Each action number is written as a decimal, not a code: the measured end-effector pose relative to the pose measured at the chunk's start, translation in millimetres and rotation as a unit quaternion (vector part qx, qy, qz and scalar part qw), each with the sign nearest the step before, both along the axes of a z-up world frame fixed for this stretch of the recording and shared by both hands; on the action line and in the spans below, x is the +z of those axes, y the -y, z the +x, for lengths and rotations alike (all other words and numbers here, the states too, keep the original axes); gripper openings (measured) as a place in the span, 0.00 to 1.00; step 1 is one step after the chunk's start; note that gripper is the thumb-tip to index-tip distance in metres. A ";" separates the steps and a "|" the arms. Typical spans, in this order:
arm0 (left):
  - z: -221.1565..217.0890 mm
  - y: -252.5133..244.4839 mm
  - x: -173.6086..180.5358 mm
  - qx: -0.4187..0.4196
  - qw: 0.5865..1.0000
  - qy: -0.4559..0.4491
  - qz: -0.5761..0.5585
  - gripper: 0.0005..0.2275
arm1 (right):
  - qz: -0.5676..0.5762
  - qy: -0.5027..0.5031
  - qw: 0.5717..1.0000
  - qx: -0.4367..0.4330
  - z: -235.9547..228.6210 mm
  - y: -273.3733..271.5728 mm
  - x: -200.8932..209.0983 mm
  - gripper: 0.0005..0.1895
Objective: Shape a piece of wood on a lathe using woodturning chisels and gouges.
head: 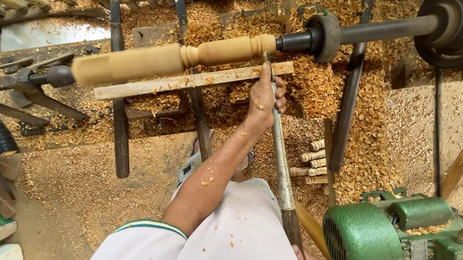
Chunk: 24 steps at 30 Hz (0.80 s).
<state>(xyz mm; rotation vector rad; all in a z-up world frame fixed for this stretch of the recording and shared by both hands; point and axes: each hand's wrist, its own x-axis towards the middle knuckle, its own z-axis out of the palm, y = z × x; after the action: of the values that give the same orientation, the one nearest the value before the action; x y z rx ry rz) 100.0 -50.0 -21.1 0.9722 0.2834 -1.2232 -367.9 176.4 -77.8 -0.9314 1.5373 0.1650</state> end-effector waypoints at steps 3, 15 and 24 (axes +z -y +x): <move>0.4 0.4 -1.4 -0.001 1.000 0.004 0.008 0.24 | -0.012 0.022 1.000 -0.002 -3.5 1.0 -2.4 0.26; -1.4 0.8 -4.5 0.002 1.000 -0.003 0.001 0.24 | -0.034 -0.015 0.998 0.045 -22.2 2.0 -10.6 0.23; -0.4 1.8 -3.5 0.003 1.000 -0.015 0.016 0.23 | -0.038 0.011 0.999 -0.001 -32.0 1.3 -9.8 0.21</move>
<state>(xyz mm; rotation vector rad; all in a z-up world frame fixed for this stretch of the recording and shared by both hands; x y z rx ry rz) 99.6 -51.8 -24.6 0.9803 0.3296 -1.2317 -399.9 175.1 -87.6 -0.9881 1.5331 0.0944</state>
